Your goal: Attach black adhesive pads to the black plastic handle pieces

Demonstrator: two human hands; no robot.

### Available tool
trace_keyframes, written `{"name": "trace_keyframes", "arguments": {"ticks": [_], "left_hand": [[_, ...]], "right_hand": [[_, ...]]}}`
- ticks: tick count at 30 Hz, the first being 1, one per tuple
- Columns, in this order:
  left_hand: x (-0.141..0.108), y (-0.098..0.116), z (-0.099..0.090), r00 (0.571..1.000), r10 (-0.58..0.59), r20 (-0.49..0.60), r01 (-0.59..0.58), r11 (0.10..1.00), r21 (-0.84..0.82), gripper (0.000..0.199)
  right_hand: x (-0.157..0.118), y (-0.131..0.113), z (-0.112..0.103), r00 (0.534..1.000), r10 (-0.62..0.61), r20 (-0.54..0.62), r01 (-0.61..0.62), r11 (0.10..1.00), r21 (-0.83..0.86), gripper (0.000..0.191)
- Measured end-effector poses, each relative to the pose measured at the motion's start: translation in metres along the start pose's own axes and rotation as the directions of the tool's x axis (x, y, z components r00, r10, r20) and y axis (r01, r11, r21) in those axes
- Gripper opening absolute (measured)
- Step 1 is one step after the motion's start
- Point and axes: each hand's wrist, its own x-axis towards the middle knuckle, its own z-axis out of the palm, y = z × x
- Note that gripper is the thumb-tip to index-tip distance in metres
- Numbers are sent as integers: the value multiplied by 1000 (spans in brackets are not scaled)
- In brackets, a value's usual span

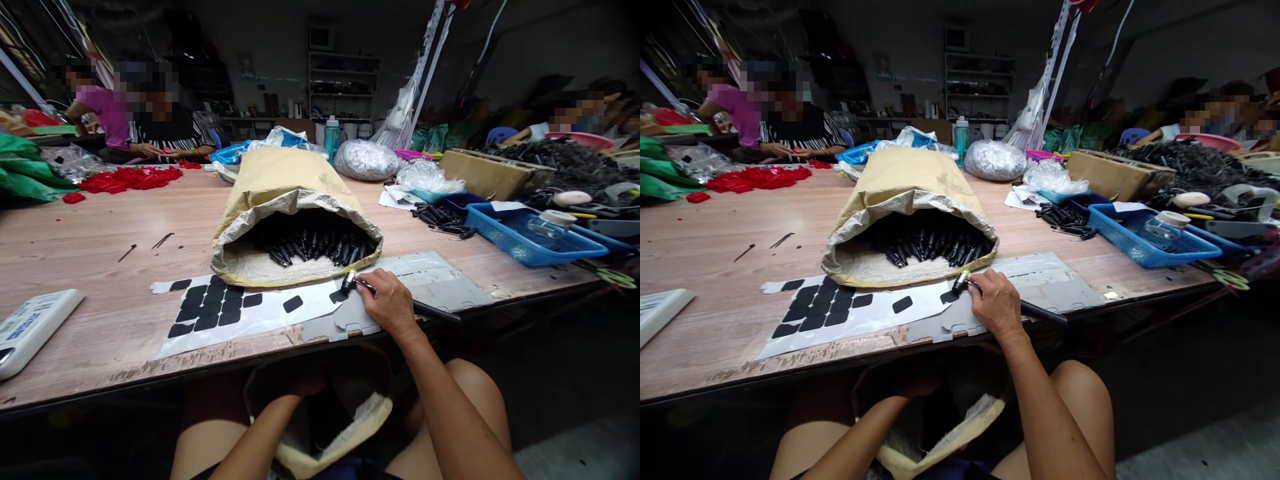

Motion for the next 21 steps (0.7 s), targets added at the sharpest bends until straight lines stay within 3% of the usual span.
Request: {"name": "trace_keyframes", "arguments": {"ticks": [3,5,7,9,10,11,12,13,14,15,17,18,19,21], "left_hand": [[-9,13,-4,993,-121,15,119,988,97,31],[-24,32,-15,988,-134,75,121,981,149,34],[-46,61,-37,977,-80,198,51,988,148,36],[-68,93,-72,913,65,402,-68,998,-7,40],[-75,106,-93,914,131,384,-92,989,-120,41],[-80,116,-115,945,174,277,-129,976,-175,42],[-80,122,-137,980,180,81,-165,972,-168,42],[-77,124,-159,981,140,-137,-156,981,-113,42],[-70,123,-179,917,80,-391,-102,994,-38,40],[-61,118,-197,792,8,-610,6,1000,22,36],[-39,106,-223,536,-108,-838,277,959,54,27],[-29,100,-232,449,-160,-879,393,919,34,25],[-21,95,-238,400,-212,-892,485,874,10,24],[-10,90,-243,364,-297,-883,595,803,-25,29]], "right_hand": [[-1,1,1,1000,-4,-3,4,1000,0,18],[-1,1,1,1000,-6,-5,6,1000,3,19],[-1,1,2,1000,-5,-6,5,1000,-5,19],[-1,0,1,1000,-3,-1,3,1000,-20,19],[-1,0,1,1000,-1,1,1,1000,-25,19],[-1,-1,1,1000,0,2,0,1000,-25,19],[-1,-1,1,1000,3,3,-3,1000,-21,19],[-1,-2,1,1000,7,3,-7,1000,-14,19],[-1,-2,0,1000,13,3,-13,1000,-8,20],[-1,-2,0,1000,18,4,-18,1000,-3,20],[0,-3,0,1000,24,8,-24,1000,-1,19],[0,-3,-1,1000,24,11,-24,1000,-2,19],[0,-3,-1,1000,22,12,-22,1000,-1,19],[0,-3,-2,1000,18,13,-18,1000,2,18]]}}
